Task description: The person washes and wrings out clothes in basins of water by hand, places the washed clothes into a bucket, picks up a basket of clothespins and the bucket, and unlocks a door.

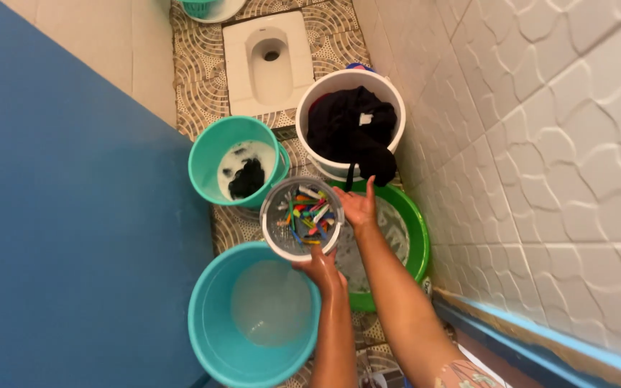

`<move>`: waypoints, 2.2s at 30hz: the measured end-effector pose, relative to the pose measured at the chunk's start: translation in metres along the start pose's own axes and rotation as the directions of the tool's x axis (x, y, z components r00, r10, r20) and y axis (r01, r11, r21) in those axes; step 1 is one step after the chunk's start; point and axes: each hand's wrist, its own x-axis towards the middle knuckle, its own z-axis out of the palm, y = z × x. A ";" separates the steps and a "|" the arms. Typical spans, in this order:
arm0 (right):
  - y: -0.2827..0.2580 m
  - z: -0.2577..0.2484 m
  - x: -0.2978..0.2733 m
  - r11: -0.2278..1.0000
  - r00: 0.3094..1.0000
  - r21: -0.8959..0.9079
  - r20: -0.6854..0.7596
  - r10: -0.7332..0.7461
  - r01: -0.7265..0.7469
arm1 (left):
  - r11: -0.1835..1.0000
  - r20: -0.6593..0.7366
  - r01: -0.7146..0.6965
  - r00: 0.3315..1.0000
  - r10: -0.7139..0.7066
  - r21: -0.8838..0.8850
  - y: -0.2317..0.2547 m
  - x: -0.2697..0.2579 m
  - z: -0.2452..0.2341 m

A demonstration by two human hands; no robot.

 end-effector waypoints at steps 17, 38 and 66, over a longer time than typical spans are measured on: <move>-0.046 0.086 0.046 -0.524 0.412 -0.748 0.663 -0.625 0.408 | 0.996 -0.046 0.074 0.996 -0.076 -0.038 0.004 0.019 0.070; -0.069 0.035 0.108 0.282 0.492 -0.860 -0.042 -0.869 0.425 | 0.993 -0.047 0.119 0.992 -0.119 0.002 0.029 0.020 0.077; -0.039 0.154 0.162 0.590 0.728 -0.753 -0.225 -0.648 0.292 | 0.993 -0.146 0.116 0.982 -0.117 -0.017 0.041 0.086 0.091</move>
